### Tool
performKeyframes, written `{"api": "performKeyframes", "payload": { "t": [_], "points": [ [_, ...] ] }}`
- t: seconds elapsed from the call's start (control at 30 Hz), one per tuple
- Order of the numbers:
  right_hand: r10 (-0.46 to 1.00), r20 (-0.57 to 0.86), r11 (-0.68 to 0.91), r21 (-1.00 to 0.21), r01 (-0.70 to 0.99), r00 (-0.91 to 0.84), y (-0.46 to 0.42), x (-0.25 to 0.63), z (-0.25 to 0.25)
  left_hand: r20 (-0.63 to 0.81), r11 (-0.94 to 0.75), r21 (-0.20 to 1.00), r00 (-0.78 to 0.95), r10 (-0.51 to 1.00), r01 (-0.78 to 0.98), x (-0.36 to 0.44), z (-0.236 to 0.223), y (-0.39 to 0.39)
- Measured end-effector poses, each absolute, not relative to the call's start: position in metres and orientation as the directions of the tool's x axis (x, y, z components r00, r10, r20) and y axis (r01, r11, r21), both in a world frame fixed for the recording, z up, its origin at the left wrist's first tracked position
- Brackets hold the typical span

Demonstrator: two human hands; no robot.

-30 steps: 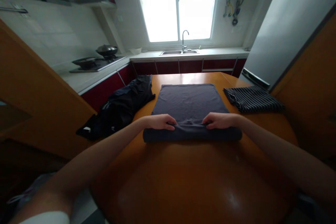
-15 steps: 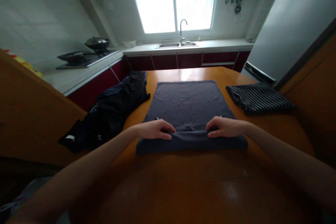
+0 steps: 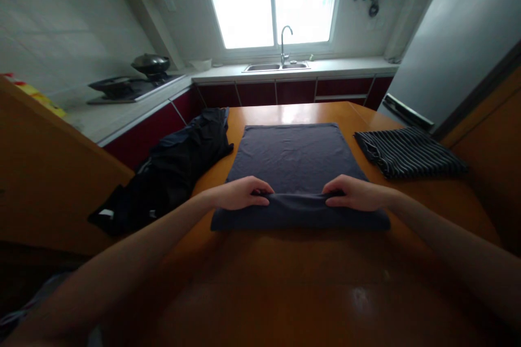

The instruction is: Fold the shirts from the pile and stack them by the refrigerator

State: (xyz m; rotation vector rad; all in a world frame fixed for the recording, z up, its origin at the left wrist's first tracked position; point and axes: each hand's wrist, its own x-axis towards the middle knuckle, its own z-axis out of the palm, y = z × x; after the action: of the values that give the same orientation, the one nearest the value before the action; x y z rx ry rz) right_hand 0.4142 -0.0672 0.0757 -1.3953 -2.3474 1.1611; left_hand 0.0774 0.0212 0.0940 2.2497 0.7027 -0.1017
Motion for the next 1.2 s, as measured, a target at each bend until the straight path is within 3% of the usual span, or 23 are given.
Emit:
{"api": "performKeyframes", "payload": {
  "t": [0.23, 0.47, 0.93, 1.2],
  "points": [
    [0.835, -0.181, 0.312, -0.623, 0.718, -0.52, -0.006, 0.432, 0.1, -0.236, -0.601, 0.595, 0.831, 0.503, 0.533, 0.099, 0.106, 0.094],
    [0.841, -0.246, 0.264, -0.592, 0.761, -0.483, 0.054, 0.436, 0.072, -0.286, -0.61, 0.539, 0.808, 0.515, 0.581, 0.119, 0.076, 0.152],
    [0.836, -0.243, 0.267, -0.603, 0.752, -0.492, 0.086, 0.436, 0.054, -0.298, -0.566, 0.562, 0.786, 0.541, 0.603, 0.118, 0.064, 0.179],
    [0.823, -0.281, 0.241, -0.613, 0.752, -0.493, 0.084, 0.442, 0.054, -0.278, -0.609, 0.485, 0.771, 0.573, 0.627, 0.12, 0.058, 0.175]
  ]
}}
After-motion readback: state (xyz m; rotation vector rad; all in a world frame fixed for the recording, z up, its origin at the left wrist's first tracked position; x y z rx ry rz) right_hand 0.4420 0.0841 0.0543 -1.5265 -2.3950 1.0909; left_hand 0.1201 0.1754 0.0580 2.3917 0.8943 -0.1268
